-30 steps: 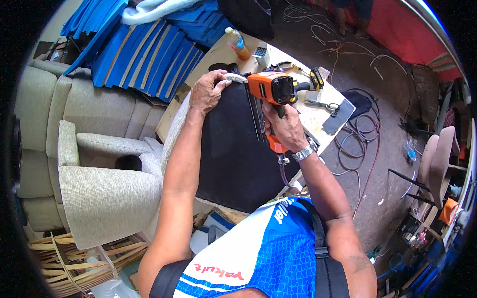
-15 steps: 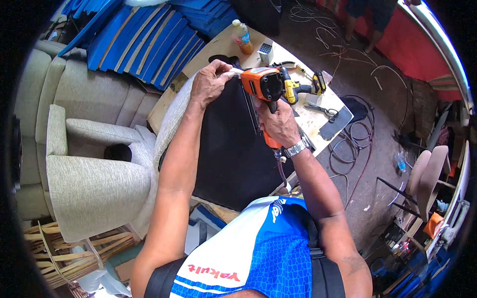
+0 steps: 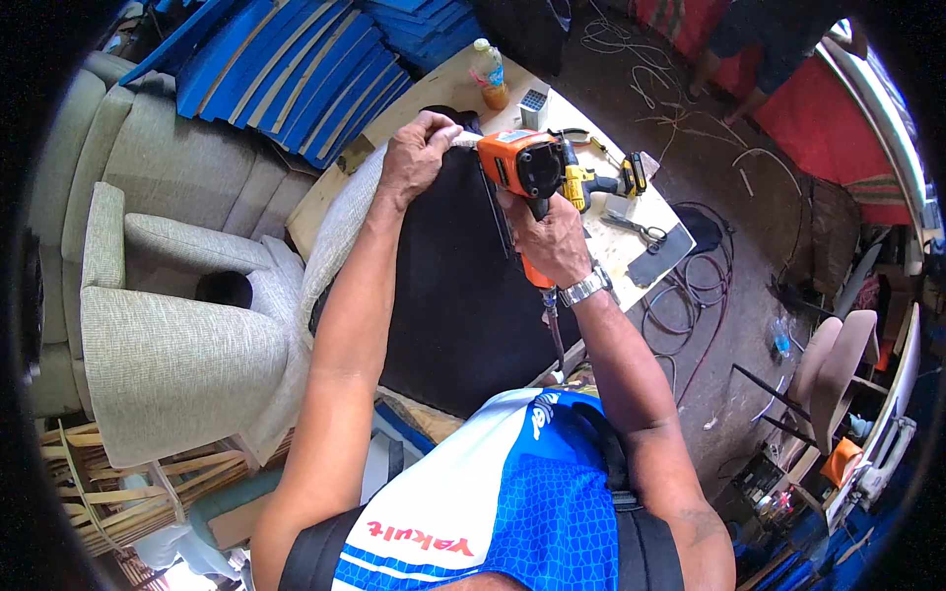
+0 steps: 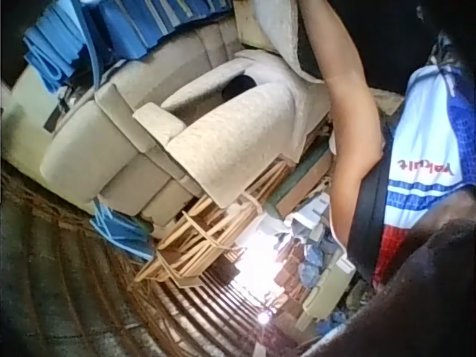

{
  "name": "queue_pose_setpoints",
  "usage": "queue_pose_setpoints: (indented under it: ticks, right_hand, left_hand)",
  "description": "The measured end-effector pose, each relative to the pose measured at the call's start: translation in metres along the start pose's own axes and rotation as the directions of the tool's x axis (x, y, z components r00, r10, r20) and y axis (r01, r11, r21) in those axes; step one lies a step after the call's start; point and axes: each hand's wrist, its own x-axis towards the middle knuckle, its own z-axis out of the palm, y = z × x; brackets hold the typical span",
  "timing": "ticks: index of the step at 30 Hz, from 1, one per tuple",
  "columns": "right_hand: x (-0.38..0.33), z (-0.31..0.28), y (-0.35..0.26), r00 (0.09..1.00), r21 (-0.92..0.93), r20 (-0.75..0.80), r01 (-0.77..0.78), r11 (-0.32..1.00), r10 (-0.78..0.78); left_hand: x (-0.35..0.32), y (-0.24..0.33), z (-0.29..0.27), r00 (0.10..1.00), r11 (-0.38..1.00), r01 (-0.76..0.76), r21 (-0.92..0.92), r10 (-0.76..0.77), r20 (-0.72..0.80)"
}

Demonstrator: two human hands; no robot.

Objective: The person staples fabric onto a chair cushion using a pneumatic staple gun. They pull the fabric taut, apply staples along the edges, and then flip the cushion to inspect the work. The person handles a box of staples and a cushion during the process.

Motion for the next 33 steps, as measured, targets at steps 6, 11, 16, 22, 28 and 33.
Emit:
queue_pose_setpoints:
  ticks: [6, 11, 16, 22, 28, 33]
  right_hand:
    - [-0.006, 0.003, -0.005, 0.999, 0.079, 0.045, 0.023, 0.997, -0.026]
    - [0.008, 0.012, 0.000, 0.995, -0.063, 0.033, 0.100, 0.993, -0.098]
    - [-0.017, -0.051, -0.003, 0.978, -0.261, 0.199, 0.108, 0.959, -0.056]
    - [-0.132, -0.132, 0.034, 0.938, -0.678, 0.253, -0.004, 0.735, 0.238]
    - [-0.272, -0.149, 0.175, 0.857, -0.685, -0.147, -0.449, 0.574, 0.495]
    - [-0.351, -0.154, 0.223, 0.736, -0.474, -0.223, -0.655, 0.588, 0.640]
  left_hand:
    - [0.002, -0.009, 0.002, 0.972, 0.972, -0.055, -0.230, 0.000, -0.236]
    - [0.011, -0.023, 0.007, 0.933, 0.928, -0.184, -0.325, 0.061, -0.356]
    - [0.015, -0.028, 0.011, 0.915, 0.931, -0.221, -0.291, 0.094, -0.392]
    - [-0.006, 0.002, 0.007, 0.922, 0.947, -0.227, 0.226, 0.284, -0.264]
    - [-0.084, 0.000, 0.075, 0.785, 0.457, -0.563, 0.689, 0.555, 0.274]
    - [-0.281, -0.032, 0.171, 0.538, 0.633, -0.715, 0.297, 0.226, 0.812]
